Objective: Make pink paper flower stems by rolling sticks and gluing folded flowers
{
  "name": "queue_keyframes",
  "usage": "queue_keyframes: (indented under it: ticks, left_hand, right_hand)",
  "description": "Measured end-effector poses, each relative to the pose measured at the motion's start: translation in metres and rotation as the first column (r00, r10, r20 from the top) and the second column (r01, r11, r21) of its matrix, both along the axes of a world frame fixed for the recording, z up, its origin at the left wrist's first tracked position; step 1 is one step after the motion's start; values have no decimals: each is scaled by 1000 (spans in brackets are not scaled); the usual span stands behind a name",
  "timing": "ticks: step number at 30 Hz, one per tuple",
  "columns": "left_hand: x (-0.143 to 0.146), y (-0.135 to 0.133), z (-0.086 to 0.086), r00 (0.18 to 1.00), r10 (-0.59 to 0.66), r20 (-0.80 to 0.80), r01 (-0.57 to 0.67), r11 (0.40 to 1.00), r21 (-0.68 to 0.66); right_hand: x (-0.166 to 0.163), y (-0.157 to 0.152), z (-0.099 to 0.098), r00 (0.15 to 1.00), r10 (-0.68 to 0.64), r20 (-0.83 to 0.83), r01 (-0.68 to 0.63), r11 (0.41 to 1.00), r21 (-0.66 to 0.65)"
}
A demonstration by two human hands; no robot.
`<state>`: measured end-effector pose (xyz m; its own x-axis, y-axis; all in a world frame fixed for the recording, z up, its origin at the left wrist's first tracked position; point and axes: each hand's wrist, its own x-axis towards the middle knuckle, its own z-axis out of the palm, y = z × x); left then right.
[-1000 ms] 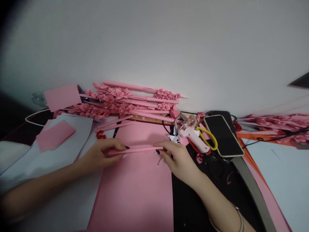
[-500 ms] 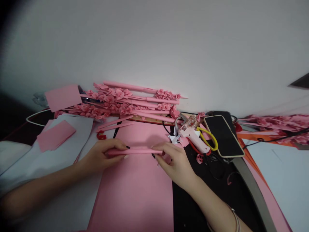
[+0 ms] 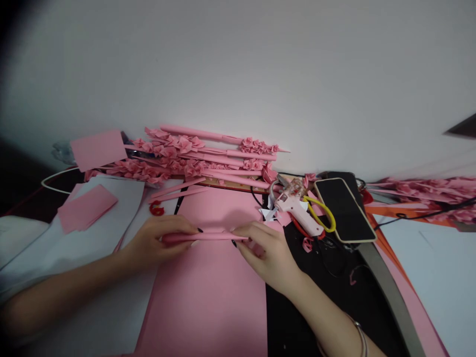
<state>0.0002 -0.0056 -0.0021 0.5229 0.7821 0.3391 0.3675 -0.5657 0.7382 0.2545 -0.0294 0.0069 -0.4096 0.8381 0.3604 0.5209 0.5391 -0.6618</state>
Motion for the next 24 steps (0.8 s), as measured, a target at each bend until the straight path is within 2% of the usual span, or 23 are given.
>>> queue_keyframes:
  ticks: [18,24]
  left_hand:
    - [-5,3,-1,999,41,1,-41,999,-35]
    - [-7,4,-3,999,47,-11,-48,999,-25]
  right_hand:
    - [14,10,6,997,-83,-5,83,994,-74]
    - [18,13,4,993,-108,-41,101,984,-145]
